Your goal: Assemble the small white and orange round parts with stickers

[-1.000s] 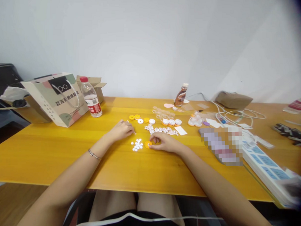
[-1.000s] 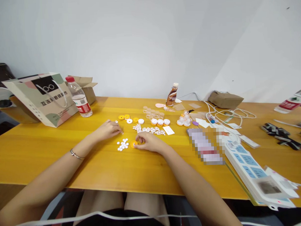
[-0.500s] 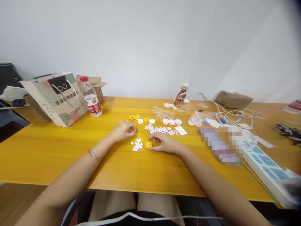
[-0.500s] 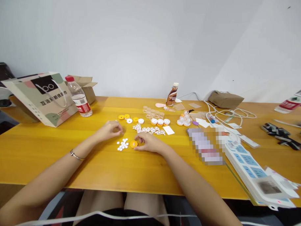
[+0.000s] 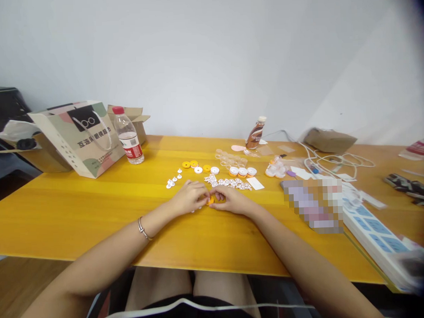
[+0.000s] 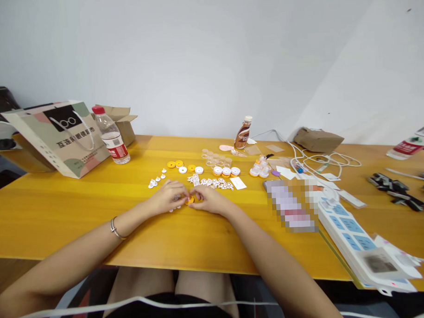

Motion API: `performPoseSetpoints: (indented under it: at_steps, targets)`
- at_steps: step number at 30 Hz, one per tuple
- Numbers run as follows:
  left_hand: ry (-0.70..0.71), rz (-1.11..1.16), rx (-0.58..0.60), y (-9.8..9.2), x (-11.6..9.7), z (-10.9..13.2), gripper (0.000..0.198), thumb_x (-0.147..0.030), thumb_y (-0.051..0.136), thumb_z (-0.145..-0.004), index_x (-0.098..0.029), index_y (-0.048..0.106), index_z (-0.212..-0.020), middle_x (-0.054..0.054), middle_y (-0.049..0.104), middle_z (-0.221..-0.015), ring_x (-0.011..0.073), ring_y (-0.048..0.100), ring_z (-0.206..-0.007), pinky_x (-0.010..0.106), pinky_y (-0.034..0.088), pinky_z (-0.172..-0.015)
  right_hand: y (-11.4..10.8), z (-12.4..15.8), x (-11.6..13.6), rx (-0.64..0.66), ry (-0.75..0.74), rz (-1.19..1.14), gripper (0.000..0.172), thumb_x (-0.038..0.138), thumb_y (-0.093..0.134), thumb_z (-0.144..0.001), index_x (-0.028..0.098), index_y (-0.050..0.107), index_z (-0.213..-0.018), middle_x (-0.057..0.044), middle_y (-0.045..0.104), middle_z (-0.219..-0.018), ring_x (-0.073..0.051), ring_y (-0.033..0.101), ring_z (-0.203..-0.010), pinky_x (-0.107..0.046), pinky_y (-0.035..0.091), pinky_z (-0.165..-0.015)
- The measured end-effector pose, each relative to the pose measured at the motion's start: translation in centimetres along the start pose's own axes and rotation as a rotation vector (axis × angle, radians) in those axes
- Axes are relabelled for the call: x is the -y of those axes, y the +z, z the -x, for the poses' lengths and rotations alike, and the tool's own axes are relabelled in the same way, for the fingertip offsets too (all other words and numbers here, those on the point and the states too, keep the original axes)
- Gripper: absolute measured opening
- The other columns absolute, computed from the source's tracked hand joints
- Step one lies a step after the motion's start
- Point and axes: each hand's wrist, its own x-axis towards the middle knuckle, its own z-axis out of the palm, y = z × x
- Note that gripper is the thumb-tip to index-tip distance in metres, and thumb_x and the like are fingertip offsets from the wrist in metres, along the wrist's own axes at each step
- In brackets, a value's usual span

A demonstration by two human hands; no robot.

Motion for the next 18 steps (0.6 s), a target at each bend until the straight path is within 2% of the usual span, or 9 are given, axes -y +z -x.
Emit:
performPoseSetpoints:
  at_steps: [5,11,14,18]
  targets:
    - [0.074,-0.072,0.000,0.17,0.18,0.20,0.018,-0.027,0.045,-0.085,-0.019,0.060,-0.082,0.002,0.062,-0.083,0.0149,0.052,-0.083,0.029,0.027,-0.072,-0.02,0.03,0.17,-0.006,0.015,-0.001,0.021,0.029,0.060,-0.072,0.018,0.057,-0.089,0.002,0.048,-0.068,-0.011,0.044,-0.061,-0.022,0.035,-0.057]
    - [0.254,-0.196,0.019,-0.07,0.56,0.33,0.023,-0.026,0.038,-0.089,-0.018,0.059,-0.089,0.005,0.061,-0.090,0.0156,0.051,-0.087,0.030,0.028,-0.075,0.06,0.06,-0.13,-0.032,0.031,-0.012,0.024,0.032,0.060,-0.072,0.017,0.056,-0.090,0.002,0.049,-0.068,-0.011,0.046,-0.062,-0.024,0.038,-0.057]
    - [0.312,-0.265,0.044,-0.44,0.58,0.35,0.022,-0.022,0.037,-0.088,-0.018,0.059,-0.092,0.005,0.062,-0.091,0.0163,0.050,-0.088,0.031,0.028,-0.075,0.18,0.00,-0.29,-0.072,-0.014,-0.019,0.022,0.029,0.060,-0.071,0.018,0.056,-0.090,0.000,0.052,-0.074,-0.013,0.049,-0.067,-0.026,0.041,-0.063]
    - [0.321,-0.295,0.051,-0.71,0.51,0.36,0.022,-0.021,0.038,-0.088,-0.018,0.059,-0.091,0.006,0.062,-0.093,0.0159,0.051,-0.088,0.031,0.029,-0.074,0.28,-0.03,-0.01,-0.134,-0.066,-0.099,0.029,0.029,0.062,-0.071,0.018,0.053,-0.097,-0.003,0.057,-0.087,-0.014,0.052,-0.078,-0.028,0.044,-0.072]
